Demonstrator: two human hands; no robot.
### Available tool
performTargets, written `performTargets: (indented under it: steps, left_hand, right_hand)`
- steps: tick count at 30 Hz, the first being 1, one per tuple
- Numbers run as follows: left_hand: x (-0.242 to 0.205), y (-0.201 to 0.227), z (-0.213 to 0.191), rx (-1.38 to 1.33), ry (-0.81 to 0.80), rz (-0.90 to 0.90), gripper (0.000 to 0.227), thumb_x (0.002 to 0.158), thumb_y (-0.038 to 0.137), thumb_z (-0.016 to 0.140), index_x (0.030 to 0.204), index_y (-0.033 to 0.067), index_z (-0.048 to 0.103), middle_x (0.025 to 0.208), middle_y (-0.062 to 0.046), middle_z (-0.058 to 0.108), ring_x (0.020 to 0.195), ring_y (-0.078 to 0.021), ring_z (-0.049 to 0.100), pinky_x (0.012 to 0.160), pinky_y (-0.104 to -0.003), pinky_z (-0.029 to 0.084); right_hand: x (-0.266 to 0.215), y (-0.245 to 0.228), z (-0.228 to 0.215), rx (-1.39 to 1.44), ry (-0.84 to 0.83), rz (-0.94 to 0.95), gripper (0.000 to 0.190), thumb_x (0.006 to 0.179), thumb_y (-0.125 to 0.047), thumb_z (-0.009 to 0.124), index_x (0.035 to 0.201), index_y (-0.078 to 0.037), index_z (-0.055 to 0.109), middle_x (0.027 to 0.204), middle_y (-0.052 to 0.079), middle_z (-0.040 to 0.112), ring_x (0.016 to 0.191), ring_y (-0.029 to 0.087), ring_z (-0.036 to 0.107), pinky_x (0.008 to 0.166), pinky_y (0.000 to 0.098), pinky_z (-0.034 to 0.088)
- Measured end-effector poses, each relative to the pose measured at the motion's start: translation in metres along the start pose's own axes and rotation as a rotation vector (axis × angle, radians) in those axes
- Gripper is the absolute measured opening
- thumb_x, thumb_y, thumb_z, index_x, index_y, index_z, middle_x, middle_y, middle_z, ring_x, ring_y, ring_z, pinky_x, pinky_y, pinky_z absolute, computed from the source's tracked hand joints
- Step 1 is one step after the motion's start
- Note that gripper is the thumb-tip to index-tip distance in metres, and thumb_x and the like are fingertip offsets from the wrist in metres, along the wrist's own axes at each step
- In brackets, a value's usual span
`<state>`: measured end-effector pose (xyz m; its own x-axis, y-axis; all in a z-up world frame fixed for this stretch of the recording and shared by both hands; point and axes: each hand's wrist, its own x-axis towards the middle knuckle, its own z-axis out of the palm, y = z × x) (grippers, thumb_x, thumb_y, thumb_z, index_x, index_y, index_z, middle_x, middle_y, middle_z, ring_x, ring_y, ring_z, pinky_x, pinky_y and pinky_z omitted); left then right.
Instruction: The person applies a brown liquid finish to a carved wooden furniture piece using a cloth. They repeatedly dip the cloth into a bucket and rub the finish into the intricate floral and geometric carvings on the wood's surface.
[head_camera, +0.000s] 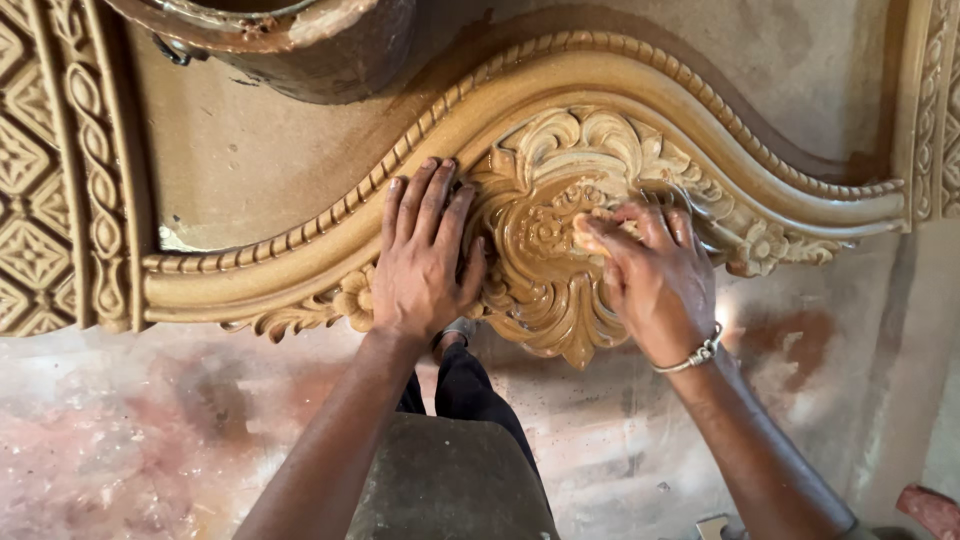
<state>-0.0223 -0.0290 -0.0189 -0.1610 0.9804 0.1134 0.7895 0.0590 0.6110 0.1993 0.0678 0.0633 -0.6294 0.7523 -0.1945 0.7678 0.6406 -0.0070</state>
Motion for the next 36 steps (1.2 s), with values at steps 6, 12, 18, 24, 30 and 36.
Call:
performTargets:
  steps: [6, 12, 18, 24, 30, 36]
  left_hand:
    - [0.003, 0.000, -0.004, -0.026, 0.015, -0.002, 0.053, 0.094, 0.025, 0.058, 0.141, 0.0012, 0.052, 0.157, -0.021, 0.041, 0.151, -0.0359, 0.030, 0.126, -0.053, 0.018]
    - [0.002, 0.002, -0.004, -0.025, 0.025, 0.003, 0.052, 0.094, 0.023, 0.060, 0.140, 0.0007, 0.053, 0.157, -0.021, 0.041, 0.151, -0.0361, 0.031, 0.127, -0.054, 0.018]
    - [0.005, 0.000, -0.006, -0.031, 0.023, 0.006, 0.053, 0.092, 0.023, 0.061, 0.140, 0.0009, 0.053, 0.156, -0.021, 0.041, 0.150, -0.0363, 0.031, 0.126, -0.054, 0.019]
    - [0.002, 0.002, -0.005, -0.027, 0.019, -0.001, 0.055, 0.091, 0.023, 0.062, 0.140, 0.0005, 0.053, 0.156, -0.021, 0.041, 0.150, -0.0360, 0.031, 0.126, -0.055, 0.018]
    - [0.003, 0.000, -0.003, -0.030, 0.017, 0.011, 0.055, 0.092, 0.023, 0.061, 0.141, 0.0002, 0.052, 0.157, -0.021, 0.040, 0.151, -0.0359, 0.031, 0.127, -0.054, 0.018]
    - [0.005, 0.001, -0.006, -0.016, 0.020, 0.000, 0.055, 0.091, 0.022, 0.061, 0.141, 0.0009, 0.052, 0.157, -0.020, 0.040, 0.151, -0.0359, 0.031, 0.126, -0.055, 0.019]
  right_hand:
    - [0.007, -0.023, 0.007, 0.025, 0.064, -0.136, 0.043, 0.078, -0.006, 0.075, 0.115, -0.027, 0.074, 0.126, 0.006, 0.064, 0.117, 0.028, 0.056, 0.094, 0.0383, 0.055]
    - [0.009, -0.019, 0.006, 0.105, 0.038, -0.034, 0.040, 0.084, -0.007, 0.074, 0.121, -0.024, 0.072, 0.126, 0.005, 0.064, 0.115, 0.028, 0.055, 0.091, 0.0376, 0.052]
    - [-0.001, -0.011, 0.000, 0.028, 0.031, -0.066, 0.043, 0.079, -0.012, 0.076, 0.120, -0.021, 0.073, 0.126, 0.009, 0.062, 0.116, 0.030, 0.053, 0.099, 0.0448, 0.050]
    - [-0.006, -0.018, 0.008, 0.055, -0.008, -0.079, 0.032, 0.077, -0.016, 0.076, 0.108, -0.026, 0.075, 0.124, 0.005, 0.062, 0.117, 0.029, 0.054, 0.099, 0.0432, 0.051]
    - [-0.003, -0.003, 0.008, -0.060, -0.007, 0.047, 0.030, 0.087, -0.016, 0.075, 0.115, -0.026, 0.075, 0.125, 0.005, 0.061, 0.107, 0.028, 0.055, 0.087, 0.0401, 0.053]
    - [-0.008, -0.044, 0.010, 0.023, 0.111, -0.047, 0.033, 0.081, -0.016, 0.076, 0.112, -0.025, 0.073, 0.127, 0.001, 0.061, 0.111, 0.026, 0.059, 0.093, 0.0392, 0.054]
